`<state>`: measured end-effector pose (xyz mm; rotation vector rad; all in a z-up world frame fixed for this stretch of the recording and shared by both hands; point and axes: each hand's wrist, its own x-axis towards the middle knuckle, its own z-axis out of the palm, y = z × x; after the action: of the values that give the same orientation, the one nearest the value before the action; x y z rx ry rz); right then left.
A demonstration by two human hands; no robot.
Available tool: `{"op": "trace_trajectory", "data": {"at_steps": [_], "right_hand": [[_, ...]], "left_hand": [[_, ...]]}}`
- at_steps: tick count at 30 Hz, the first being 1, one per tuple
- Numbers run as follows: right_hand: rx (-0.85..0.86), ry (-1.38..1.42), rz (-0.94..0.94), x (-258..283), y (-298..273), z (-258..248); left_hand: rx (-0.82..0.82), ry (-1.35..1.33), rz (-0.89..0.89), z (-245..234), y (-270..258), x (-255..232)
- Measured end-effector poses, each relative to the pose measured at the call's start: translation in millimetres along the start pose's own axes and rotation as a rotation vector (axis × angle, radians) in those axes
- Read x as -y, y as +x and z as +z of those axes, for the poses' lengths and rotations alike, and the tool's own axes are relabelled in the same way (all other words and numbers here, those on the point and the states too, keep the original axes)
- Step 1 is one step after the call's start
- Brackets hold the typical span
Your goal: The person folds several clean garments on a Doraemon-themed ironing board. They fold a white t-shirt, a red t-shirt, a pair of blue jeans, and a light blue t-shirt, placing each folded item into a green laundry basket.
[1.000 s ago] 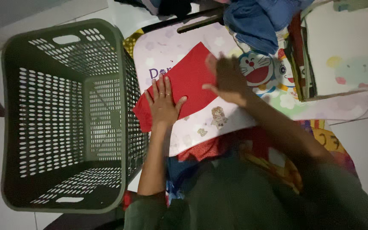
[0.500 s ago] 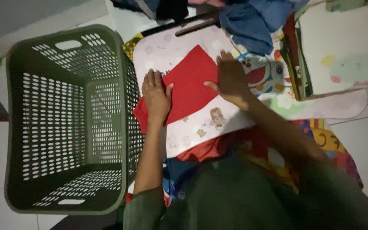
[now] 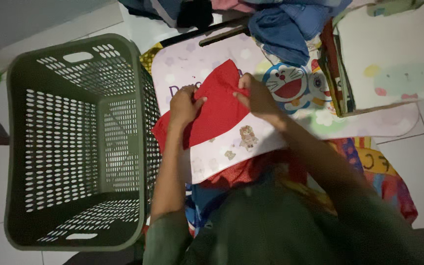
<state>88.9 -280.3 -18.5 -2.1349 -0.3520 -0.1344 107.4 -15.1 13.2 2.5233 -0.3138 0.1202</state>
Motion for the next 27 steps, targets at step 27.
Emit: {"op": "trace_trajectory", "data": {"at_steps": [27], "right_hand": [[0.909, -0.269, -0.185, 68.6, -90.6, -70.3]], "left_hand": [[0.155, -0.262, 0.343, -0.9, -99.1, -16.0]]}}
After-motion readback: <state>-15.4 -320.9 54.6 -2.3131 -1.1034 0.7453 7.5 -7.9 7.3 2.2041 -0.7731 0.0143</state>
